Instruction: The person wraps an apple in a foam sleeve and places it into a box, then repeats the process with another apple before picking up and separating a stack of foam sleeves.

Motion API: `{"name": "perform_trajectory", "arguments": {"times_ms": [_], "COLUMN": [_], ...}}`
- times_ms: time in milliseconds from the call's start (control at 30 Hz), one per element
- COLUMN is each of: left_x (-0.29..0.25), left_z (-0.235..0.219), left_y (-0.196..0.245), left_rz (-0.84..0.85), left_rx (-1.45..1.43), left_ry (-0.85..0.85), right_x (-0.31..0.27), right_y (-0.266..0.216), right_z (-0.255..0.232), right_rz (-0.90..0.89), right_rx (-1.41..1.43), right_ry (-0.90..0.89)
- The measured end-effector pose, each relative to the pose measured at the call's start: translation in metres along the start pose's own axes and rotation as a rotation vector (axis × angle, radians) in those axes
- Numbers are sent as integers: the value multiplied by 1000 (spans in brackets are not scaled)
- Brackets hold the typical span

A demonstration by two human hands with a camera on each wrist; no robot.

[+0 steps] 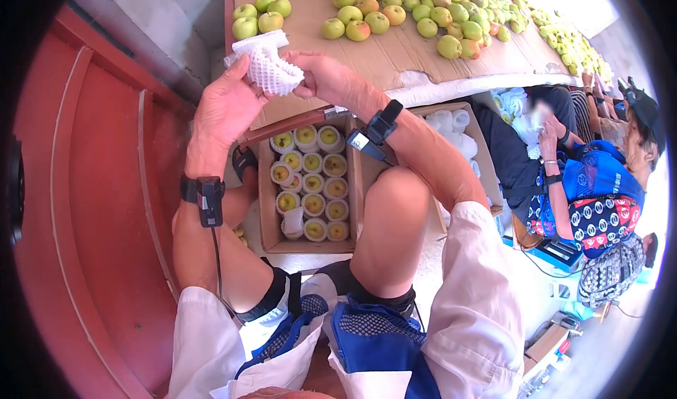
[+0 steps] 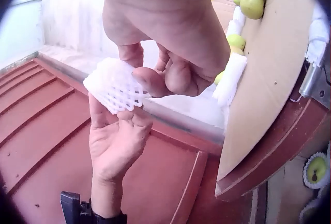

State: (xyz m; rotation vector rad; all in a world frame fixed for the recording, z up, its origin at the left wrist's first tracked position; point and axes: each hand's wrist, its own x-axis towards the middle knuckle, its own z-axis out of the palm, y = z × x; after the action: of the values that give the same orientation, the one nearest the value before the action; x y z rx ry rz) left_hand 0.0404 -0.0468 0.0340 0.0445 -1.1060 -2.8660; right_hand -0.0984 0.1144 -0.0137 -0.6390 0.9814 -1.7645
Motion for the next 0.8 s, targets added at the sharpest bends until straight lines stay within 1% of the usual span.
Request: {"name": "perform_trajectory", "arguments": {"times_ms": [67,167,267,367,433,467,567,667,767,800], "left_x": [0,4,4,3,2,2,3,0,3,3], "left_z": [-1,-8,-10,-12,-6,-3,-3,-1,-11,-13], "left_y": [0,3,10,16,19,19,20,24,26,27], "left_rz": [15,55,84,92,107,114,118,106,141,151], "left_rx": [39,32,-33,-82,-113,-126,-130,-148,-93,-87], "left_ry": [-2,-19,18,14,38,50,62,55,10,11], "right_x": [3,8,15,34,42,44,54,68,74,73], "right_y": [3,-1,-17,-29,-37,-40,-52,-48,-46,-45], "right_z": [-2,-19,-35,-86,-101,-99,-95,-108,-109,-109], "right_rz": [10,62,69,36,-169,-285,-47,-12,89,35], "right_rx": [-3,-292,-818,-1237,-1652,-1854,-1898,-2032,-2121,-2056], "right_ry": [-2,56,379,654,745,785,649,538,487,487]}}
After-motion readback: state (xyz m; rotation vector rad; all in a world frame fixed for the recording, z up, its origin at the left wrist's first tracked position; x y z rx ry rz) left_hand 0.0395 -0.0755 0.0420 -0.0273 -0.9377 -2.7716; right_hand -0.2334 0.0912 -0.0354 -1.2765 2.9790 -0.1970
